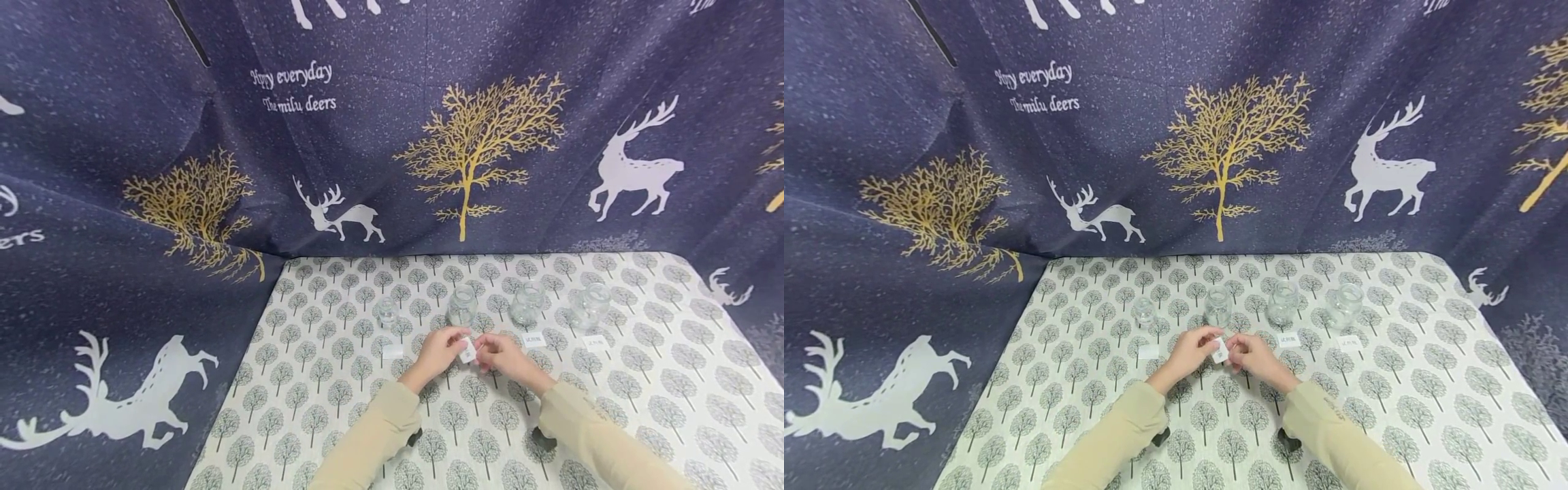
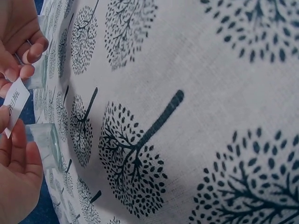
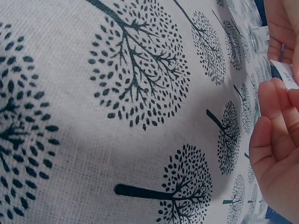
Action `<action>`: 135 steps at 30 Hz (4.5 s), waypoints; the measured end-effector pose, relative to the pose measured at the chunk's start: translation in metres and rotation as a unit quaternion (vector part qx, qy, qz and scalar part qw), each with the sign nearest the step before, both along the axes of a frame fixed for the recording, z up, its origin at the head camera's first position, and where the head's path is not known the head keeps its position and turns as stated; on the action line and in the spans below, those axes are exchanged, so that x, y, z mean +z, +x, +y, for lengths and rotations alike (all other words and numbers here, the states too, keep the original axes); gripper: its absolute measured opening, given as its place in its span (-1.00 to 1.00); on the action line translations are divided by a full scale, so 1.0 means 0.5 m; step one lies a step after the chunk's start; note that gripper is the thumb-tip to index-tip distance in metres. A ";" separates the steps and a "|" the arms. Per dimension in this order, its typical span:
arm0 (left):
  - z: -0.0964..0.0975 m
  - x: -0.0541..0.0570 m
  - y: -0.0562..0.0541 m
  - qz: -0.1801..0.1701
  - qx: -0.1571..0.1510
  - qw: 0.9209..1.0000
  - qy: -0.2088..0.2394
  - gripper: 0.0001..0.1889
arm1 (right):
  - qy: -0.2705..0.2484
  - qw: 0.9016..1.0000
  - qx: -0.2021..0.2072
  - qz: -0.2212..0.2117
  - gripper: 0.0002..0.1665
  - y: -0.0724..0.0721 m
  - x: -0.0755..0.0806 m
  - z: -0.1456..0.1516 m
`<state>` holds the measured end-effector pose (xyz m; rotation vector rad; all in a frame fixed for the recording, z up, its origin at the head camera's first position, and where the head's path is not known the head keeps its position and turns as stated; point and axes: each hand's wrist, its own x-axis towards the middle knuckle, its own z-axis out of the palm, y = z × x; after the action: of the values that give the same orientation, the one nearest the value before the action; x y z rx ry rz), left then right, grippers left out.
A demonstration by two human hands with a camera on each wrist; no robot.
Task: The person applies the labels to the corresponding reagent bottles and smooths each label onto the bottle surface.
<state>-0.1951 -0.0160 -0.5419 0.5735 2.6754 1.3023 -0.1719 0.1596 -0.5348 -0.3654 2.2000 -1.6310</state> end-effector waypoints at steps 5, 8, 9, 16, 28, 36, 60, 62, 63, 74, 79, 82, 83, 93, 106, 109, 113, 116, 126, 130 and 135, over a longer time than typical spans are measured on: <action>0.005 0.006 0.002 -0.019 0.013 1.000 0.017 -0.73 | -0.021 1.000 -0.007 -0.022 -0.78 0.004 -0.003 -0.003; 0.006 0.009 0.004 -0.035 0.019 0.999 0.027 -0.73 | -0.032 0.999 -0.012 -0.033 -0.79 0.005 -0.005 -0.005; 0.006 0.009 0.004 -0.041 0.022 0.998 0.031 -0.72 | -0.033 0.999 -0.012 -0.032 -0.79 0.005 -0.004 -0.005; 0.002 0.006 0.007 -0.055 0.029 0.997 0.039 -0.66 | -0.043 0.997 -0.049 -0.044 -0.79 0.005 -0.002 -0.007; -0.005 -0.005 0.004 -0.027 0.020 0.999 0.038 -0.74 | -0.001 0.992 -0.118 0.047 -0.63 0.006 0.006 -0.016; -0.004 0.008 0.011 -0.023 0.019 0.999 0.015 -0.74 | 0.008 0.992 -0.116 0.057 -0.66 0.004 0.004 -0.018; 0.006 0.009 0.020 0.010 -0.001 1.000 -0.026 -0.73 | 0.113 0.979 -0.134 0.108 -0.94 -0.004 0.012 -0.022; 0.009 0.009 0.020 -0.001 0.005 1.000 -0.021 -0.73 | 0.125 0.975 -0.142 0.112 -0.92 -0.005 0.010 -0.022; 0.010 0.009 0.021 -0.007 0.008 1.000 -0.017 -0.73 | 0.132 0.974 -0.147 0.115 -0.92 -0.006 0.009 -0.023; 0.018 0.005 0.023 -0.043 0.031 0.998 0.019 -0.71 | 0.157 0.961 -0.168 0.153 -0.94 -0.004 0.004 -0.024; 0.019 0.003 0.024 -0.062 0.031 0.997 0.035 -0.70 | 0.161 0.960 -0.168 0.156 -0.95 -0.004 0.004 -0.025; 0.019 0.004 0.025 -0.060 0.027 0.997 0.036 -0.70 | 0.162 0.959 -0.169 0.157 -0.94 -0.004 0.005 -0.025; 0.018 0.005 0.025 -0.054 0.025 0.998 0.035 -0.71 | 0.164 0.959 -0.168 0.158 -0.95 -0.003 0.005 -0.025; 0.008 -0.002 0.021 -0.071 0.014 0.996 0.048 -0.78 | 0.174 0.950 -0.163 0.202 -0.87 -0.001 0.001 -0.017; 0.006 0.002 0.019 -0.065 0.003 0.997 0.031 -0.80 | 0.164 0.950 -0.146 0.223 -0.88 0.001 0.000 -0.015; 0.005 0.004 0.019 -0.062 -0.003 0.998 0.022 -0.81 | 0.164 0.950 -0.142 0.226 -0.89 0.001 -0.001 -0.015; 0.005 0.006 0.020 -0.059 -0.011 0.998 0.013 -0.82 | 0.164 0.947 -0.141 0.237 -0.87 0.002 -0.003 -0.014; 0.005 0.007 0.020 -0.056 -0.013 0.998 0.002 -0.83 | 0.171 0.943 -0.140 0.249 -0.83 0.002 -0.005 -0.013; 0.004 0.007 0.021 -0.066 -0.018 0.998 0.004 -0.79 | 0.172 0.951 -0.134 0.219 -0.85 0.007 0.002 -0.015; 0.005 0.007 0.021 -0.086 -0.018 0.996 0.012 -0.79 | 0.169 0.954 -0.130 0.212 -0.86 0.008 0.002 -0.014; 0.005 0.008 0.021 -0.102 -0.015 0.995 0.017 -0.79 | 0.166 0.957 -0.126 0.202 -0.87 0.008 -0.001 -0.014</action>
<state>-0.1847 -0.0134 -0.5377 0.4555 2.4749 1.3228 -0.1677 0.1525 -0.5352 -0.3559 2.8791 -1.3516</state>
